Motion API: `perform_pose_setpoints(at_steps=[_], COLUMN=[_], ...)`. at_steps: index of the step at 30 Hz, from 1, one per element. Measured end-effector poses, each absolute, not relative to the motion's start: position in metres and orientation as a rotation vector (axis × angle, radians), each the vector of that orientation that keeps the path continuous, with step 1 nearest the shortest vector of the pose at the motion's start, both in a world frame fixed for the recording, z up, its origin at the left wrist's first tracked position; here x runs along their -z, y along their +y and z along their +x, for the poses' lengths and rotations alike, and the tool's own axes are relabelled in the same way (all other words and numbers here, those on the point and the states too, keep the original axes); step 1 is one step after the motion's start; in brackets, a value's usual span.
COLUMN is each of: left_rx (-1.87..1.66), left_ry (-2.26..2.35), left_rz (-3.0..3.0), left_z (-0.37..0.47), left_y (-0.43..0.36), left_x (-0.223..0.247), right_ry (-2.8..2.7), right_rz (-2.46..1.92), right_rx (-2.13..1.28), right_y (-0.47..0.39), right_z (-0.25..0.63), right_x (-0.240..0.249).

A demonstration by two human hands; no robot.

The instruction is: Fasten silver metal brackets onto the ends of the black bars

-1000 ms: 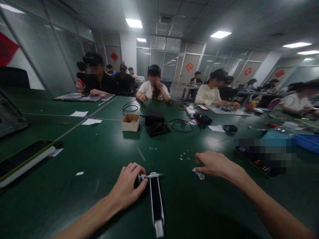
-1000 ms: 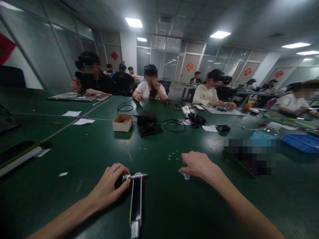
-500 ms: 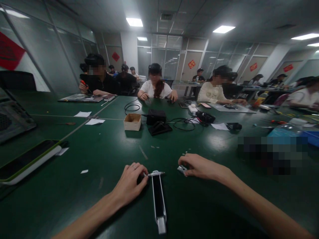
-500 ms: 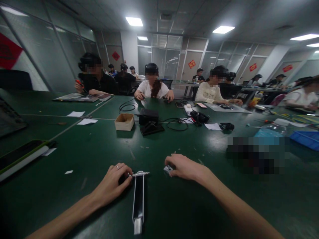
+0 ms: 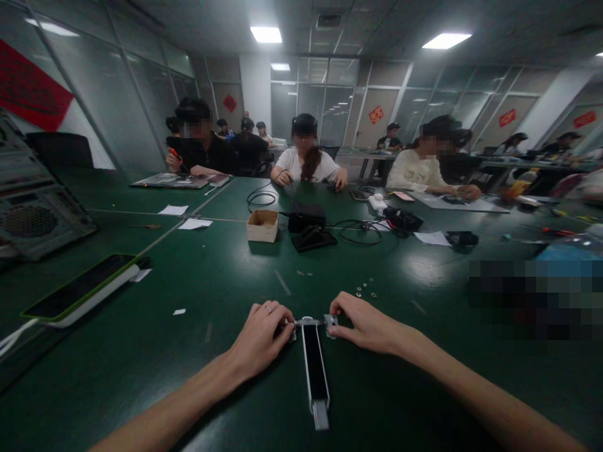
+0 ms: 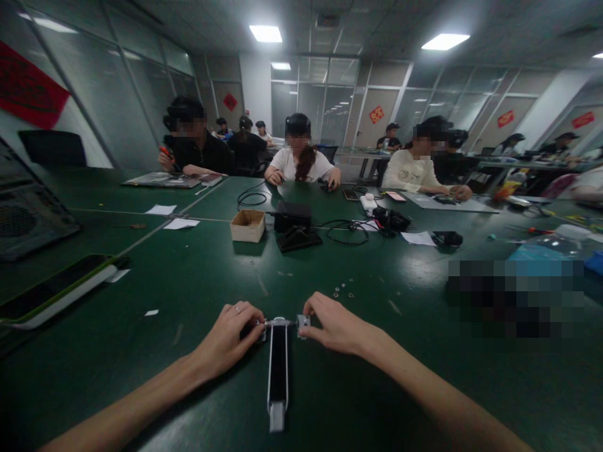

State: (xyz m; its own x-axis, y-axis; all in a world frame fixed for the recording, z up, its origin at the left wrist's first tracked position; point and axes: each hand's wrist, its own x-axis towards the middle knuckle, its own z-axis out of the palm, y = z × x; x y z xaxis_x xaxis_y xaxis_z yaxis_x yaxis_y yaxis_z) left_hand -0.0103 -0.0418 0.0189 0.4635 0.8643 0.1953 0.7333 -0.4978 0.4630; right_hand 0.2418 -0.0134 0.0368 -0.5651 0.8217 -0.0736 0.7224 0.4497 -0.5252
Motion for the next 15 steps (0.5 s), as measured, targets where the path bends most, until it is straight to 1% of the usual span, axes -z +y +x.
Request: perform_pose_setpoints(at_steps=[15], left_rx=[-0.576], left_ry=[1.337], left_rz=[2.385], left_z=[-0.0120], left_y=[-0.0403], left_x=[-0.0161], right_ry=[-2.475], right_rz=[-1.231], right_rx=[-0.762], right_y=[-0.0179], right_z=[0.2330], right_x=[-0.0315])
